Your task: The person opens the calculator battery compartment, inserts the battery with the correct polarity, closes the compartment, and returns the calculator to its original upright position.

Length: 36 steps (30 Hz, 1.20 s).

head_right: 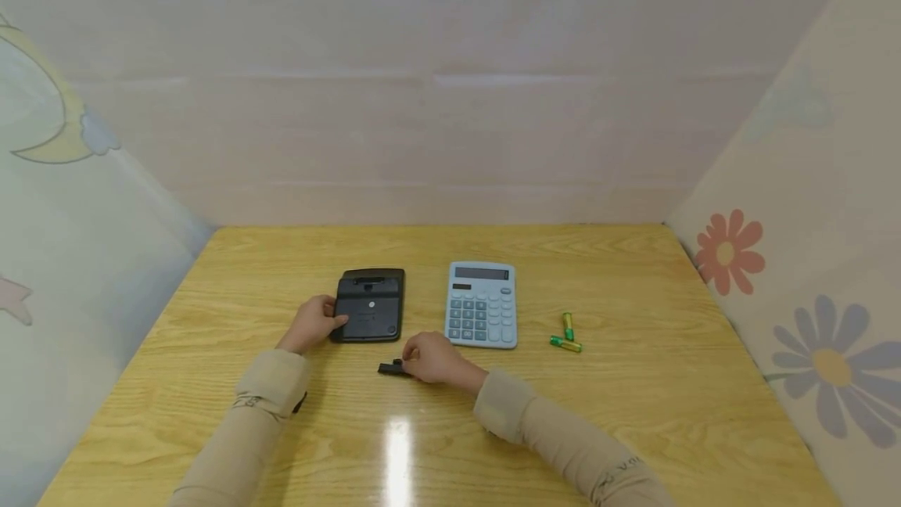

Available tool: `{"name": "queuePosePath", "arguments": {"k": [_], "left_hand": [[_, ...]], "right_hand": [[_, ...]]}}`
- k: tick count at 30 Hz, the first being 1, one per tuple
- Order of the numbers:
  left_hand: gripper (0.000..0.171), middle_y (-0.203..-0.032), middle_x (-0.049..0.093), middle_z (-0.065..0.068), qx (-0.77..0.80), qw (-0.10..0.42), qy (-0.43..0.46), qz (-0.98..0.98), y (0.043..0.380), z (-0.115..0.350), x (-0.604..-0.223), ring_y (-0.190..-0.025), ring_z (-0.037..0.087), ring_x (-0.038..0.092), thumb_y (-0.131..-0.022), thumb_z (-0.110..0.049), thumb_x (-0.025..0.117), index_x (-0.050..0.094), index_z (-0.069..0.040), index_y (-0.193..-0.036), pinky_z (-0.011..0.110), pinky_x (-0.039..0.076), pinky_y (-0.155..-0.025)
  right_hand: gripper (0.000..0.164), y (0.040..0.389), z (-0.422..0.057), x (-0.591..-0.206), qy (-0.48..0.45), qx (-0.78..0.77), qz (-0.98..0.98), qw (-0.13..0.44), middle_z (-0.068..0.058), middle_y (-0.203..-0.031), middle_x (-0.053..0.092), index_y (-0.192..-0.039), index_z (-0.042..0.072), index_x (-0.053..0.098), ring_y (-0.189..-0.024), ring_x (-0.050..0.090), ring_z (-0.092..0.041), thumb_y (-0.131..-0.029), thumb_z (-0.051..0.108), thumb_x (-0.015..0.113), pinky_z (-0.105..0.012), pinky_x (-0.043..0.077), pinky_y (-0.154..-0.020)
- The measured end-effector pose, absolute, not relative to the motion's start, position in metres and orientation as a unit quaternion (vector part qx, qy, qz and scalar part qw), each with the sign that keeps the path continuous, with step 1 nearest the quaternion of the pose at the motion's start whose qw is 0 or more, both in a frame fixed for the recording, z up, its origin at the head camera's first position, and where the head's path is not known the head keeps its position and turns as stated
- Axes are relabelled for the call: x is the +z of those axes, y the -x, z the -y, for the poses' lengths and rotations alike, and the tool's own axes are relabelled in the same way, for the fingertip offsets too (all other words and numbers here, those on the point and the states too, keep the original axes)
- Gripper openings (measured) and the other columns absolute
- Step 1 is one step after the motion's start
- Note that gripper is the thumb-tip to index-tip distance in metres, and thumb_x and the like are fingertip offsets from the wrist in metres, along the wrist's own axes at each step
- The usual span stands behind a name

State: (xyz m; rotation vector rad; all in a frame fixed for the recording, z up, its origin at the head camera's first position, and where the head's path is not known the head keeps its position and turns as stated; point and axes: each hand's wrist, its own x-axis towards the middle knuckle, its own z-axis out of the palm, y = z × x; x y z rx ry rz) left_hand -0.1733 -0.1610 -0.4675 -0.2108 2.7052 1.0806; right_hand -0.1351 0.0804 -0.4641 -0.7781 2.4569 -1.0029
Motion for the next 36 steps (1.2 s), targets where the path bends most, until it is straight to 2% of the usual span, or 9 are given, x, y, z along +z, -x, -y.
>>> {"name": "queuePosePath", "arguments": {"k": [6, 11, 18, 27, 36], "left_hand": [[0.047, -0.111, 0.053, 0.029, 0.366, 0.112, 0.077, -0.921, 0.173, 0.161, -0.468, -0.101, 0.037, 0.053, -0.086, -0.011, 0.063, 0.046, 0.015, -0.120, 0.044, 0.046, -0.080], [0.047, -0.111, 0.053, 0.029, 0.368, 0.112, 0.077, -0.920, 0.173, 0.161, -0.467, -0.100, 0.037, 0.053, -0.086, -0.011, 0.063, 0.046, 0.015, -0.121, 0.044, 0.046, -0.080], [0.047, -0.112, 0.053, 0.028, 0.368, 0.115, 0.078, -0.920, 0.174, 0.160, -0.466, -0.102, 0.037, 0.053, -0.086, -0.013, 0.062, 0.045, 0.014, -0.122, 0.043, 0.046, -0.080], [0.046, -0.112, 0.053, 0.029, 0.376, 0.121, 0.078, -0.915, 0.174, 0.162, -0.465, -0.101, 0.037, 0.053, -0.086, -0.011, 0.062, 0.045, 0.015, -0.121, 0.043, 0.046, -0.080], [0.047, -0.112, 0.052, 0.030, 0.373, 0.120, 0.074, -0.917, 0.174, 0.163, -0.465, -0.102, 0.038, 0.052, -0.086, -0.010, 0.062, 0.044, 0.016, -0.120, 0.044, 0.046, -0.080]], "right_hand": [[0.012, 0.137, -0.083, -0.461, 0.257, -0.357, -0.875, 0.202, -0.002, -0.058, 0.062, -0.092, 0.000, 0.067, -0.045, 0.051, -0.008, -0.085, 0.008, 0.062, -0.023, 0.042, -0.048], [0.013, 0.139, -0.086, -0.456, 0.256, -0.355, -0.880, 0.183, 0.000, -0.059, 0.059, -0.093, -0.001, 0.067, -0.048, 0.047, -0.008, -0.085, 0.009, 0.062, -0.023, 0.040, -0.046], [0.014, 0.142, -0.093, -0.452, 0.243, -0.360, -0.884, 0.171, 0.001, -0.063, 0.060, -0.094, 0.001, 0.067, -0.051, 0.050, -0.008, -0.086, 0.012, 0.061, -0.024, 0.042, -0.049], [0.017, 0.144, -0.105, -0.447, 0.225, -0.393, -0.874, 0.177, -0.009, -0.065, 0.062, -0.098, -0.003, 0.065, -0.050, 0.054, -0.014, -0.087, 0.010, 0.059, -0.026, 0.043, -0.046], [0.016, 0.142, -0.116, -0.441, 0.223, -0.390, -0.880, 0.157, -0.010, -0.064, 0.062, -0.096, -0.002, 0.065, -0.049, 0.054, -0.015, -0.088, 0.012, 0.060, -0.025, 0.043, -0.046]]}}
